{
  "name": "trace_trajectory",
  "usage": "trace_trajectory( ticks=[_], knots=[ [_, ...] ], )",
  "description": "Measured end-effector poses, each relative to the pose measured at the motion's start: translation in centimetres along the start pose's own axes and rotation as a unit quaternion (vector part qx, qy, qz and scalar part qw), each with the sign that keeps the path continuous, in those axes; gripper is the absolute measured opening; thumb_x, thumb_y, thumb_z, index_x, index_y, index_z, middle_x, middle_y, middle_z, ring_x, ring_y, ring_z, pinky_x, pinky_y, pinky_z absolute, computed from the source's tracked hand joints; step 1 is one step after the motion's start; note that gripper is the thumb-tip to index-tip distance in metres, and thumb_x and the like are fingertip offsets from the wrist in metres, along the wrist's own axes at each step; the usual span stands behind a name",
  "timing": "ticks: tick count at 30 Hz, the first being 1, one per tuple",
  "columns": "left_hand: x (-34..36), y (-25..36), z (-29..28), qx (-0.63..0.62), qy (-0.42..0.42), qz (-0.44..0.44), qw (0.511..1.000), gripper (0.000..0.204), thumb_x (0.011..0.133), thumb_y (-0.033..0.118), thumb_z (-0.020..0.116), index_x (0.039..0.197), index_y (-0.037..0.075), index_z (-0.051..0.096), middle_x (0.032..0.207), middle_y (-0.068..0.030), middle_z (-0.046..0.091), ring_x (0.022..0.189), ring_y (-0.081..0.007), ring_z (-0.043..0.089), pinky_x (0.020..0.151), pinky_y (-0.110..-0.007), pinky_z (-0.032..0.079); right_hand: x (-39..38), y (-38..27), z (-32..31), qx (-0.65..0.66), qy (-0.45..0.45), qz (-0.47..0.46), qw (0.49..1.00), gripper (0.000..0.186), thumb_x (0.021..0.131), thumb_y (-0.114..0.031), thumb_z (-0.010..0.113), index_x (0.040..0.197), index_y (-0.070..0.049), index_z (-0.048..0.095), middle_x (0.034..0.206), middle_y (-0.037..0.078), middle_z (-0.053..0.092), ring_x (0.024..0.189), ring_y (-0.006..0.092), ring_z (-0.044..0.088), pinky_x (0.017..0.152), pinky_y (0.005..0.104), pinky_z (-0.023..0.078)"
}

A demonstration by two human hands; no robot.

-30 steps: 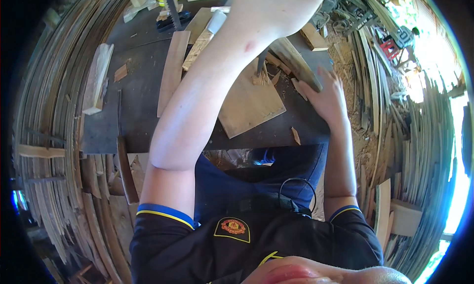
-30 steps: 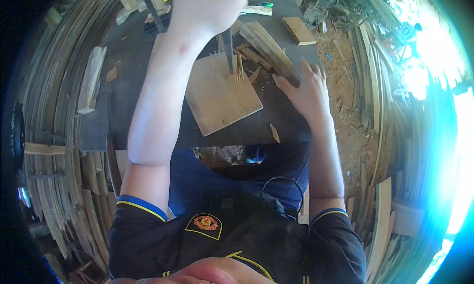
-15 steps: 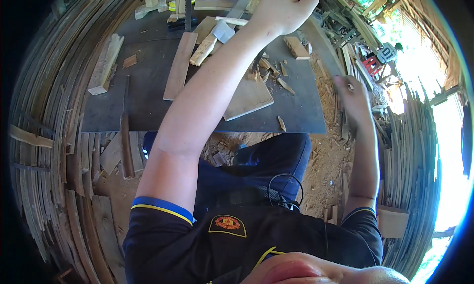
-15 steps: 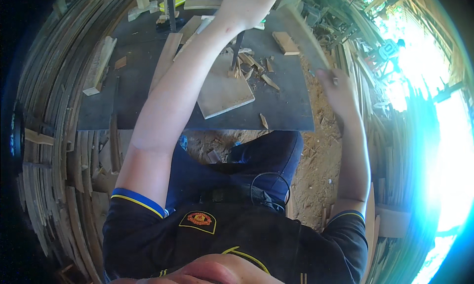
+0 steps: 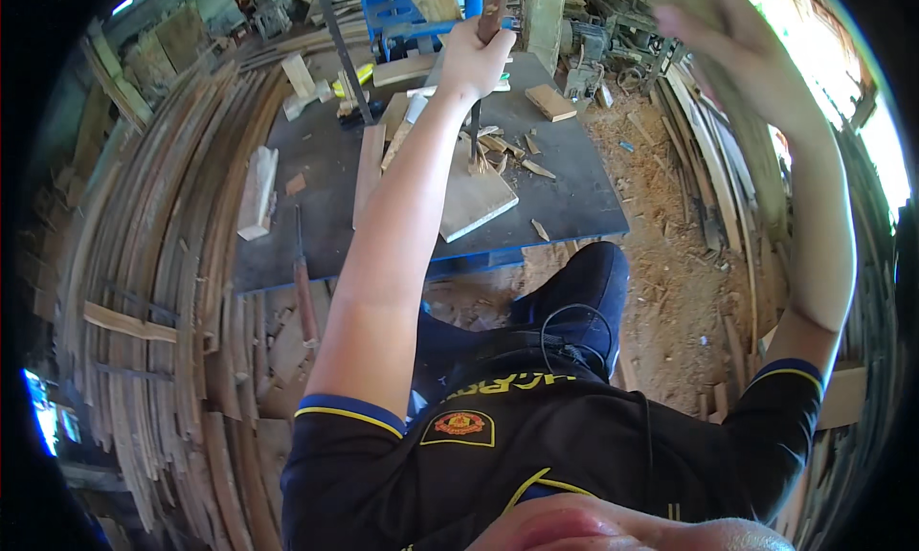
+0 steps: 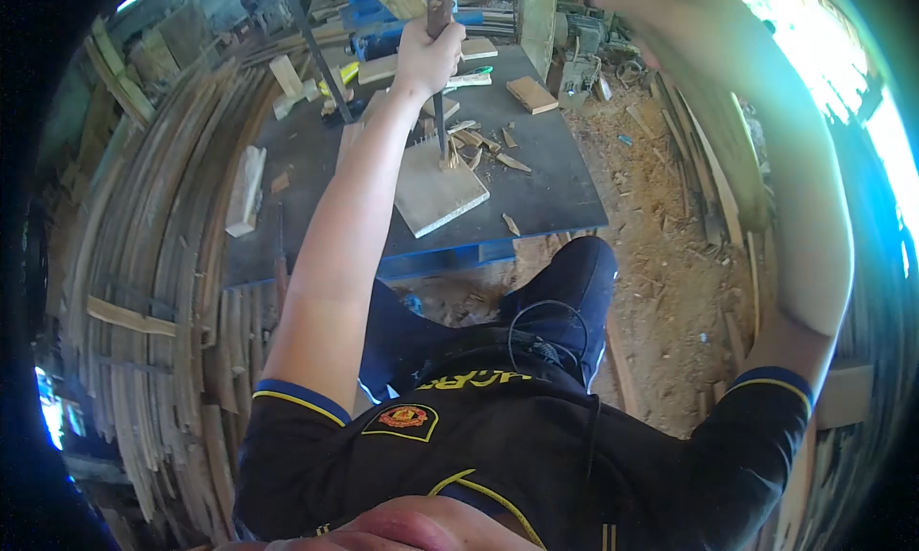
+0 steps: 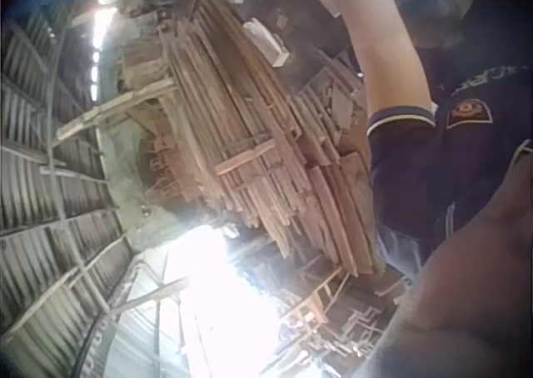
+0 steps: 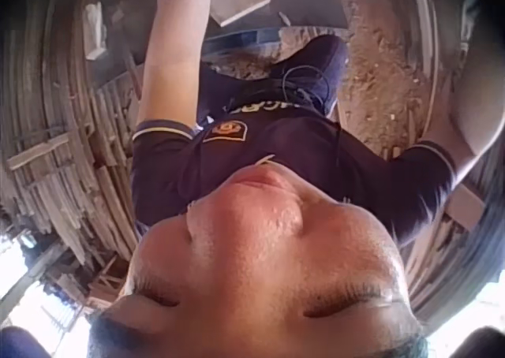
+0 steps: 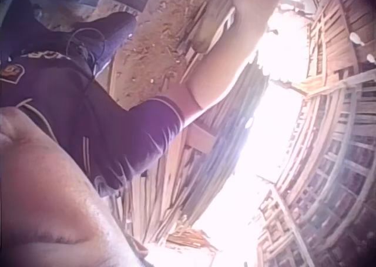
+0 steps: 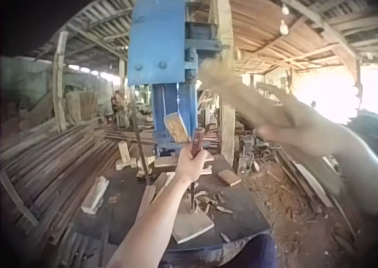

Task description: The person uses a chisel and a wooden mallet to carve a small piece of wood on a workbench. They repeatedly strike the chisel to remove wood shavings and shape the piece, occasionally pausing to inspect the work or adjust the wood's position.

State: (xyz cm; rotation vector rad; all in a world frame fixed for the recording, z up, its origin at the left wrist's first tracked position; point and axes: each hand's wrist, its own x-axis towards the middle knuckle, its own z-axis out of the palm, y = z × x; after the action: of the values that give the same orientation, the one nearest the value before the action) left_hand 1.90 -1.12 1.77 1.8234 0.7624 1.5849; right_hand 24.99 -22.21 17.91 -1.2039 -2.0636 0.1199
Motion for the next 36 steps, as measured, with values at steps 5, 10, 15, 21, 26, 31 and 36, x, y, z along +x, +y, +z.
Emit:
trace_trajectory(
  ticks=[5, 10, 15, 21, 26, 31, 36],
  knots=[
    [-0.2, -0.9, 1.8, 0.000, -0.016, 0.010, 1.000, 0.025, 0.085, 0.020, 0.062, 0.073, 0.000, 0.053, 0.059, -0.0060, 0.055, 0.058, -0.0144, 0.051, 0.057, -0.037, 0.041, 1.8, -2.9, 4.1, 0.004, -0.087, -0.182, 0.979, 0.076, 0.097, -0.014, 0.060, 0.160, -0.002, 0.019, 0.161, 0.020, 0.034, 0.146, 0.0341, 0.037, 0.123, 0.0467, 0.028],
    [0.0, -0.6, 1.9, -0.043, -0.013, 0.032, 0.998, 0.025, 0.086, 0.014, 0.062, 0.067, 0.004, 0.051, 0.058, 0.0004, 0.051, 0.056, -0.0094, 0.046, 0.053, -0.033, 0.037, 2.4, -3.0, 1.9, -0.123, -0.139, -0.074, 0.980, 0.075, 0.098, -0.021, 0.057, 0.161, -0.010, 0.019, 0.155, 0.022, 0.043, 0.139, 0.0349, 0.047, 0.117, 0.0447, 0.036],
    [0.2, -0.7, 2.1, -0.089, -0.010, 0.032, 0.995, 0.019, 0.091, 0.005, 0.058, 0.076, 0.010, 0.049, 0.056, 0.0048, 0.043, 0.043, -0.0052, 0.039, 0.039, -0.025, 0.028, 2.5, -4.1, 1.0, -0.126, -0.139, -0.070, 0.980, 0.073, 0.098, -0.025, 0.056, 0.161, -0.013, 0.021, 0.152, 0.022, 0.047, 0.135, 0.0364, 0.050, 0.115, 0.0470, 0.039],
    [-0.3, 0.2, 1.6, -0.095, -0.018, -0.001, 0.995, 0.019, 0.093, 0.006, 0.057, 0.076, 0.010, 0.049, 0.056, 0.0044, 0.044, 0.043, -0.0053, 0.041, 0.039, -0.025, 0.030, 2.8, -3.3, 1.2, -0.125, -0.139, -0.062, 0.980, 0.070, 0.099, -0.030, 0.055, 0.161, -0.017, 0.025, 0.148, 0.022, 0.051, 0.131, 0.0381, 0.054, 0.112, 0.0498, 0.041],
    [-1.3, 1.3, 0.9, -0.138, -0.016, -0.030, 0.990, 0.023, 0.095, 0.006, 0.056, 0.073, 0.010, 0.048, 0.056, 0.0049, 0.043, 0.041, -0.0050, 0.039, 0.039, -0.024, 0.029, 3.9, 2.5, 4.4, -0.163, -0.155, -0.046, 0.973, 0.068, 0.100, -0.034, 0.053, 0.161, -0.021, 0.027, 0.145, 0.022, 0.055, 0.127, 0.0395, 0.058, 0.110, 0.0522, 0.044],
    [-1.5, 0.3, -1.0, -0.102, 0.006, -0.009, 0.995, 0.024, 0.093, 0.004, 0.058, 0.073, 0.009, 0.047, 0.056, 0.0048, 0.043, 0.042, -0.0053, 0.038, 0.039, -0.025, 0.028, 2.3, -4.9, 0.4, -0.108, -0.135, -0.022, 0.985, 0.070, 0.101, -0.035, 0.051, 0.162, -0.018, 0.022, 0.149, 0.021, 0.051, 0.124, 0.0365, 0.060, 0.107, 0.0481, 0.047],
    [-0.4, 0.4, 2.8, -0.125, -0.030, 0.008, 0.992, 0.025, 0.092, 0.003, 0.058, 0.071, 0.009, 0.047, 0.055, 0.0052, 0.041, 0.042, -0.0047, 0.036, 0.039, -0.025, 0.026, 1.8, -5.4, -0.9, -0.141, -0.130, -0.037, 0.981, 0.069, 0.102, -0.036, 0.050, 0.162, -0.017, 0.021, 0.150, 0.021, 0.050, 0.124, 0.0358, 0.060, 0.107, 0.0467, 0.047]
  ],
)
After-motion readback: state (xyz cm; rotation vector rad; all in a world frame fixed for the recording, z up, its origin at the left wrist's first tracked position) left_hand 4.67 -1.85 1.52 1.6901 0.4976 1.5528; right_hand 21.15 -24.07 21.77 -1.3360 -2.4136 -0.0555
